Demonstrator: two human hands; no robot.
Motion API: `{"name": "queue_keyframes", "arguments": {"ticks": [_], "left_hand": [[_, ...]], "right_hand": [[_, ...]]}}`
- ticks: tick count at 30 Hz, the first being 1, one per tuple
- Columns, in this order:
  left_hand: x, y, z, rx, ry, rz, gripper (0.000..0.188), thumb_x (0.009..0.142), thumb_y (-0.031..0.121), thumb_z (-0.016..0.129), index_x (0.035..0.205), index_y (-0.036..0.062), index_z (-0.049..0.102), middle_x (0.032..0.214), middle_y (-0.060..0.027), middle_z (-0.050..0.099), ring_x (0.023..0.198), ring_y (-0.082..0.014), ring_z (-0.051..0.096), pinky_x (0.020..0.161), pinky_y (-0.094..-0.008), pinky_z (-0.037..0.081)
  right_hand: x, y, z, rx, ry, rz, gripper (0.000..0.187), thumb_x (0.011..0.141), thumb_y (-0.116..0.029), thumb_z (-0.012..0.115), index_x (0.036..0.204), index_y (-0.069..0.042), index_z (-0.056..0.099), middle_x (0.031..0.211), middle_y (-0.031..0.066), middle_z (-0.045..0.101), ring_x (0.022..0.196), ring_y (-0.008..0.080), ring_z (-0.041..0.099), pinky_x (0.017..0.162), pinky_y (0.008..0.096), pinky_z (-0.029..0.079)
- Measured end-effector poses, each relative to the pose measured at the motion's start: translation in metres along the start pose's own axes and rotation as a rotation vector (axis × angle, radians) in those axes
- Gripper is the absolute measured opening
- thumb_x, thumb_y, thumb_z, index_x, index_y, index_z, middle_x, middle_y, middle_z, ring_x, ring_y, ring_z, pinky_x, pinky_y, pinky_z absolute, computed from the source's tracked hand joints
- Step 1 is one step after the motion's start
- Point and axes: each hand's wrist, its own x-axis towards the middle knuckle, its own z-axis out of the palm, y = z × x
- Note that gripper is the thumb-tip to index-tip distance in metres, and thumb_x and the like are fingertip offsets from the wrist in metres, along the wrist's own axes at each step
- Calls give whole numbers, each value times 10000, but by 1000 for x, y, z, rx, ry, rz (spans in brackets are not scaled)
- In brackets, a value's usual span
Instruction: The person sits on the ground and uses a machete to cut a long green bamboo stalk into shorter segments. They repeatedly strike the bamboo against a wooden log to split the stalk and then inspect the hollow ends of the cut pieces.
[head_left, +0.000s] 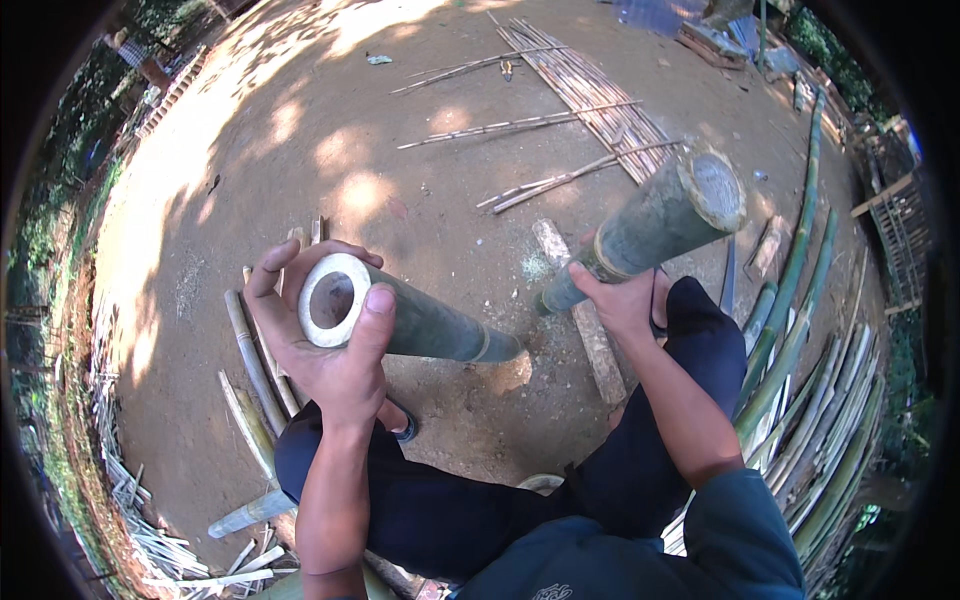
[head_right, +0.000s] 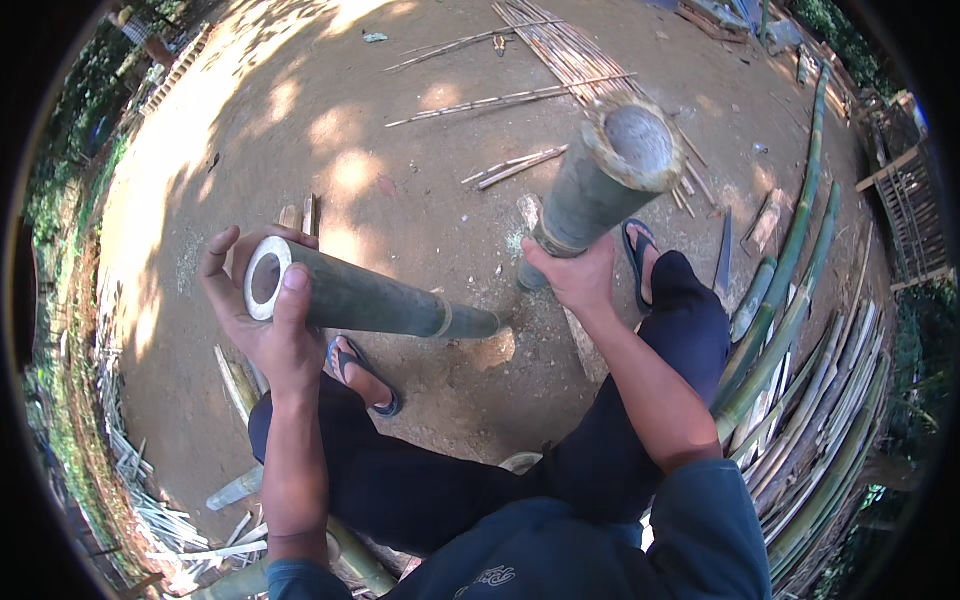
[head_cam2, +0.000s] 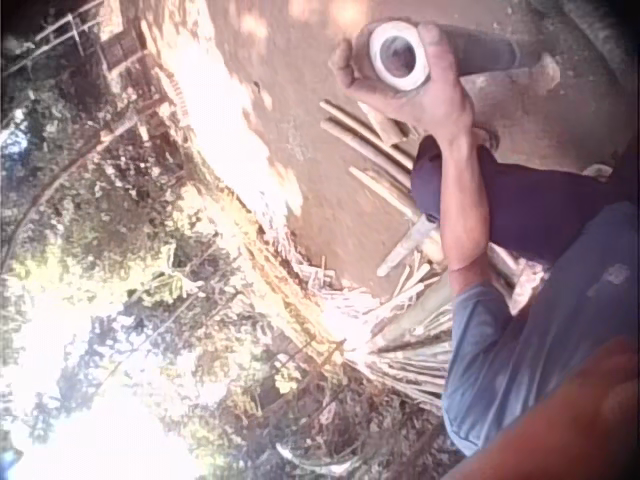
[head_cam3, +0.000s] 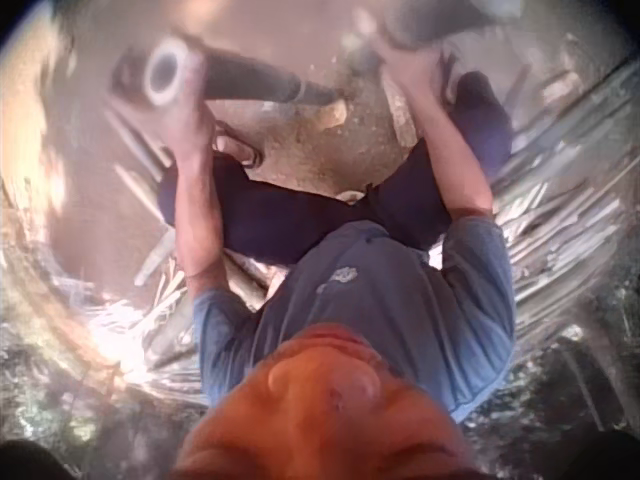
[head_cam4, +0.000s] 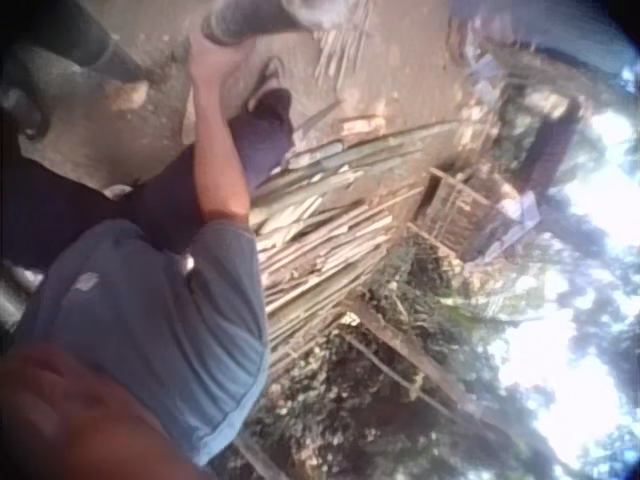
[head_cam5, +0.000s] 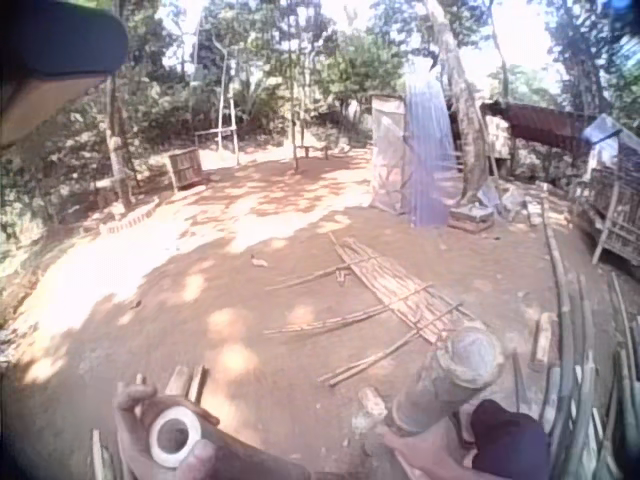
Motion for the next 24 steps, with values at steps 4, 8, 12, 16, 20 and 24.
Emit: {"name": "queue_keyframes", "arguments": {"ticks": [4,8,12,16,20,24], "left_hand": [[4,15,38,-75,-171,87,732,818,129,798,1384,70,338,1049,-177,640,963,-252,660,856,-365,544],[6,10,82,-66,-278,89,773,802,135,824,1391,69,329,1050,-182,645,970,-261,669,864,-377,547],[5,-4,104,-233,-335,-46,957,753,328,887,1448,63,285,1108,-198,655,1021,-276,672,903,-392,543],[-14,-32,114,-265,-398,-159,938,719,431,902,1390,-3,411,1159,-174,663,1084,-276,659,942,-416,537],[-29,-53,101,-229,-451,-221,837,749,485,865,1305,-18,491,1148,-150,659,1072,-256,649,932,-403,529],[-30,-53,89,-166,-379,-154,810,778,573,811,1246,-22,523,1105,-136,655,1039,-236,641,908,-386,520]], "right_hand": [[-17,-18,-20,40,-88,8,475,740,-152,865,1123,-2,627,1070,90,692,979,172,660,877,335,522],[-20,-22,-29,90,-80,37,552,742,-221,879,1163,9,607,1092,113,696,1019,200,665,916,365,521],[-11,-19,-25,93,-94,86,668,708,-245,887,1227,14,555,1099,153,687,1041,258,667,936,395,514],[-12,-18,-23,80,-92,54,704,692,-239,878,1259,-4,535,1097,183,695,1052,293,681,937,401,516],[-21,-18,-22,115,-99,29,676,698,-234,878,1237,-3,543,1093,187,697,1053,291,681,932,402,516],[-22,-19,-16,124,-165,10,675,707,-233,875,1244,2,540,1092,183,697,1053,293,680,934,399,513]]}}
